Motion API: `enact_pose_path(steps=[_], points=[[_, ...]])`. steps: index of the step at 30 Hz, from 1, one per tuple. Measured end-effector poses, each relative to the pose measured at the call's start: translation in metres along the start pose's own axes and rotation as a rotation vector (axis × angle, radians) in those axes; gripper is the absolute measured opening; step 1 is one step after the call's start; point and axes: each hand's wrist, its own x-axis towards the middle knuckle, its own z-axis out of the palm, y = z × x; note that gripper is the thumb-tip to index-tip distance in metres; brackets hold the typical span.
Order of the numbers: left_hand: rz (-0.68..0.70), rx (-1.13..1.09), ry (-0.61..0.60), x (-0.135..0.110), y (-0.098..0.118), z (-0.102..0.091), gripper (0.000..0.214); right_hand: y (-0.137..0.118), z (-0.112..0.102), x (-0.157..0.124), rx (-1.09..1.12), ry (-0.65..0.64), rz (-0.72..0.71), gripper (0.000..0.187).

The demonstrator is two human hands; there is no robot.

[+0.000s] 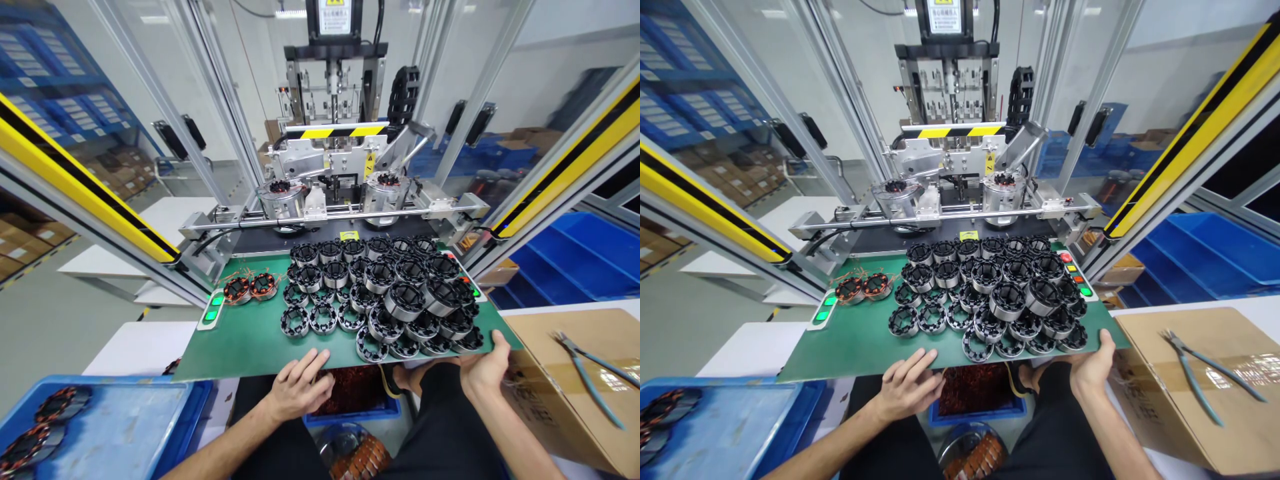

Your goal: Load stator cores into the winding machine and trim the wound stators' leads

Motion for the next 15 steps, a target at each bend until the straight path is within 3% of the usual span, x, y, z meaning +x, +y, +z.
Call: enact_pose_path(steps=[15], points=[[0.009,0.001,-0.02,-0.0037,-0.0005,0.0,0.037,0.0007,-0.0045,0.0064,0.017,-0.007,0.012,0.039]])
